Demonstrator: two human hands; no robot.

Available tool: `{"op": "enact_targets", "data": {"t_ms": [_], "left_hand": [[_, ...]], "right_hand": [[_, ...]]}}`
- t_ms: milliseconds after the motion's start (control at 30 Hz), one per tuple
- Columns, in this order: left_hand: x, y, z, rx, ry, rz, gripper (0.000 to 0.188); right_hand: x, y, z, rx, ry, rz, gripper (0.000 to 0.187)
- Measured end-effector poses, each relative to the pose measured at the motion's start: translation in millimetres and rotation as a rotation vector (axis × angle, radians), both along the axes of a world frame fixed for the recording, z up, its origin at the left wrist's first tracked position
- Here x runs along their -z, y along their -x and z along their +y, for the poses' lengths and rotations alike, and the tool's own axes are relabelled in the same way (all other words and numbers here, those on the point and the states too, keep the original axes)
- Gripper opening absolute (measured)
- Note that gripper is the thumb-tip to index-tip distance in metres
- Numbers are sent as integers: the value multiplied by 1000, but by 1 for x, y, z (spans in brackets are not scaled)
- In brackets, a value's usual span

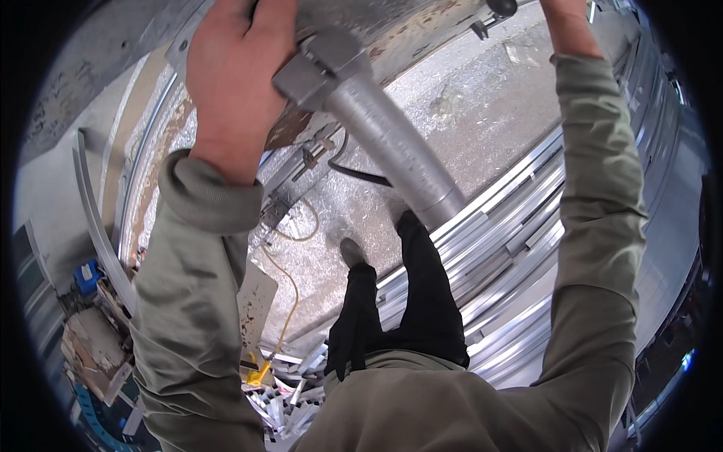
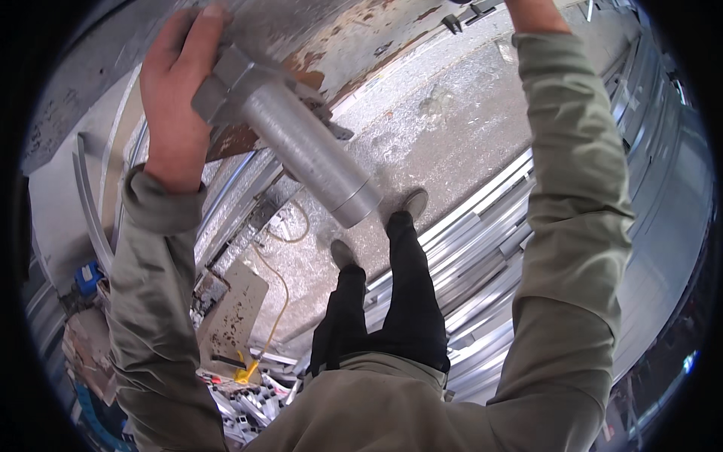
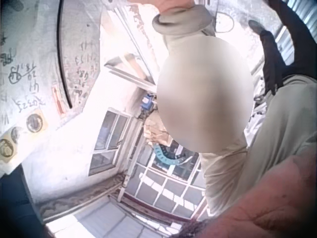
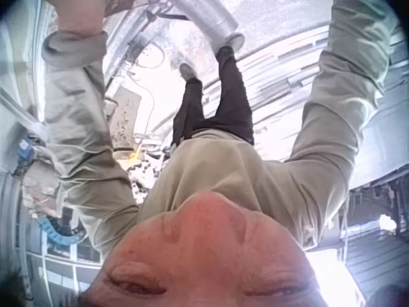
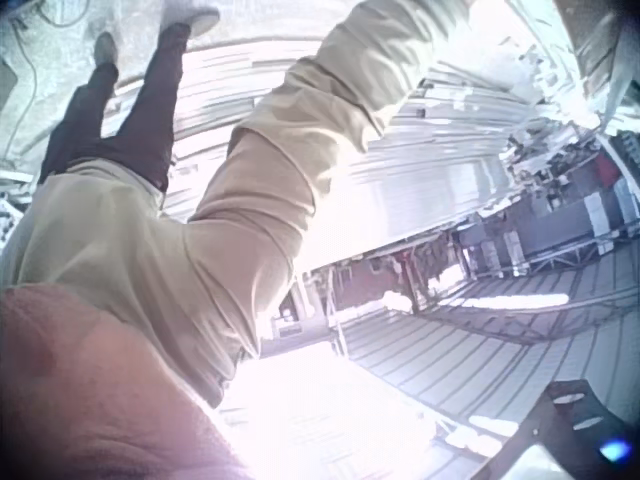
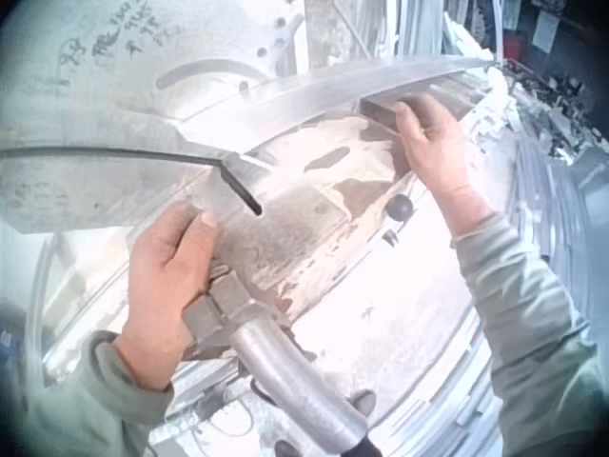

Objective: The person selects aluminum profiles from a pile, marks them with a marker, and cuts them using a miter saw. They measure lengths with a tape measure, consult a paper list, and stack the cut pieces.

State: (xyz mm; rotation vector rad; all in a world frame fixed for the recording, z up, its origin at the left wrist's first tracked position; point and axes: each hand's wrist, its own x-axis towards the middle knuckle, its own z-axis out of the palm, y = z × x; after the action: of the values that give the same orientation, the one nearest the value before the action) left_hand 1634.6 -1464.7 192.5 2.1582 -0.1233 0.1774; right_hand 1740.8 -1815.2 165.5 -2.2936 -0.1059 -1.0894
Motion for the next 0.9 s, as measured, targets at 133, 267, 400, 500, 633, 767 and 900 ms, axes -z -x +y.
{"op": "enact_targets", "data": {"t_ms": [133,267,400,500,633,767,900], "left_hand": [[1,0,4,-33,54,-26,31],[-14,0,-11,-32,26,68,28],[-19,0,-24,-66,-32,88,28],[-18,-6,-27,-106,-168,60,28],[-17,-2,-29,-173,-113,77,26],[-23,6,-31,-182,-156,84,26],[-29,-12,-38,-62,-176,86,24]], "right_hand": [[93,45,-56,39,-459,-6,24],[238,74,-119,316,-64,583,31],[304,20,-138,228,342,536,49],[335,-28,-154,243,562,518,49],[338,-77,-157,268,202,782,39],[333,-96,-148,267,-338,853,42],[354,-94,-192,92,-421,925,54]]}}
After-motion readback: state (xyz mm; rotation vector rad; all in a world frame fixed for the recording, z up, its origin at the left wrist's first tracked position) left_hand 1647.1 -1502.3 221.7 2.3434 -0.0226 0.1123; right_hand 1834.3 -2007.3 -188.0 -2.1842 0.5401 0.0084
